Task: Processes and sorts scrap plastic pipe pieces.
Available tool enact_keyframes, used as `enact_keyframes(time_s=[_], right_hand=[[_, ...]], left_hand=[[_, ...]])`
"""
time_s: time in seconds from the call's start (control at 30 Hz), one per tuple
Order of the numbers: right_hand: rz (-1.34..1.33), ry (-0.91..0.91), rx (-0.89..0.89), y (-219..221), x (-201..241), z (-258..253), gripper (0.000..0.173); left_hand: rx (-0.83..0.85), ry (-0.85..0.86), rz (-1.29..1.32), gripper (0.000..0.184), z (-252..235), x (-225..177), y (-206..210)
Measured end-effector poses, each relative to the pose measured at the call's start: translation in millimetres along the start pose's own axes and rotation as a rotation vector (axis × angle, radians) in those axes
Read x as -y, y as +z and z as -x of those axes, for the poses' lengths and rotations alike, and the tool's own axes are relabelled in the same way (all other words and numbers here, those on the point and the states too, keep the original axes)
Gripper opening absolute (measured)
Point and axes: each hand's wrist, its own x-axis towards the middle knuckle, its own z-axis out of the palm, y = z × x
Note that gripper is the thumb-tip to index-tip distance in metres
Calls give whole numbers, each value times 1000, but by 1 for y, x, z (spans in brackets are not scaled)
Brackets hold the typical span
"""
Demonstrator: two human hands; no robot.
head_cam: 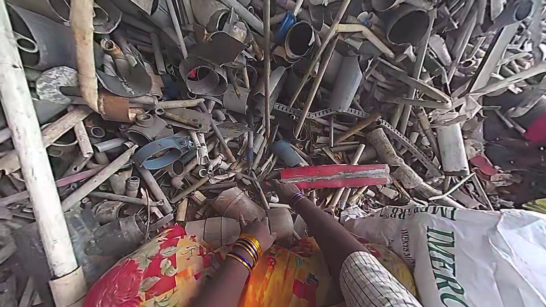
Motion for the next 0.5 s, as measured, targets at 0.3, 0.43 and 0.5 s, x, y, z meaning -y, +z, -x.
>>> enact_keyframes(time_s=[0.3,0.43,0.5], right_hand=[[171,-191,239,-41,-21,16,48],[-56,-288,240,-33,-33,18,47],[-211,-221,108,-38,-37,7,44]], left_hand=[[48,16,9,75,-5,-2,-5],[83,43,12,76,-8,-3,-3],[116,47,6,76,-9,-5,-3]])
